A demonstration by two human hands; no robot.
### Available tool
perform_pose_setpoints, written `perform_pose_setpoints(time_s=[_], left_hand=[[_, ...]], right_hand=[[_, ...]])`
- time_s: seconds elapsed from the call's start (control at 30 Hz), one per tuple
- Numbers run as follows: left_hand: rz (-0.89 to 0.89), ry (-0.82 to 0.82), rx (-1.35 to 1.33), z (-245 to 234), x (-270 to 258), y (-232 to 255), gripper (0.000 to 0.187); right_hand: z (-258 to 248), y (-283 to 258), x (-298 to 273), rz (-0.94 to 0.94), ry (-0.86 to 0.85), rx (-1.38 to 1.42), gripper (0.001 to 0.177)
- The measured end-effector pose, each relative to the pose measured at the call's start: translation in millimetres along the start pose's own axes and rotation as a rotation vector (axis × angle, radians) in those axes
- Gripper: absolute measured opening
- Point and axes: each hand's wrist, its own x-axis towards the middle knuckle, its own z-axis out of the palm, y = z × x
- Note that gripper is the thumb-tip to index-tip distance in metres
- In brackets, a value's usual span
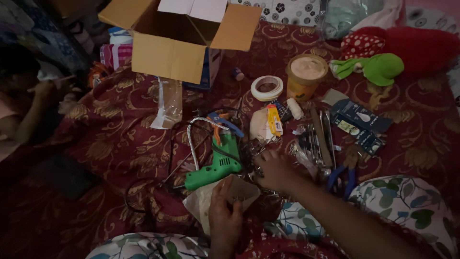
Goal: The person sits on a bed and sorts small metal fasteners from a plastic bag into a pile on the bedspread. They repeatedly pick up fasteners with their right hand and place them down, while holding the bag with their left hand.
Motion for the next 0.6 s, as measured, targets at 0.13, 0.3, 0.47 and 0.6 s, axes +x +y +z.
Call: perform_pose_setpoints(time_s=[0.13,0.3,0.47,0.6], left_hand=[[0.058,0.024,0.035,1,-4,-3,0.061],[-0.074,-0.034,0.052,-2,-4,4,0.062],[-0.013,-0.018,0.067,-6,-6,12,0.062],[-0.158,-0.075,0.063,-4,-3,9,0.062]], right_hand=[[7,-8,-12,-0.096,0.185,0.027,0.055],[-11,-9,-23,-0.045,0.075,0.017,0.050],[-36,6,-33,0.000,-0.148,0.138,0.039],[-40,37,-38,0.090,-0.057,0.428,0.040]])
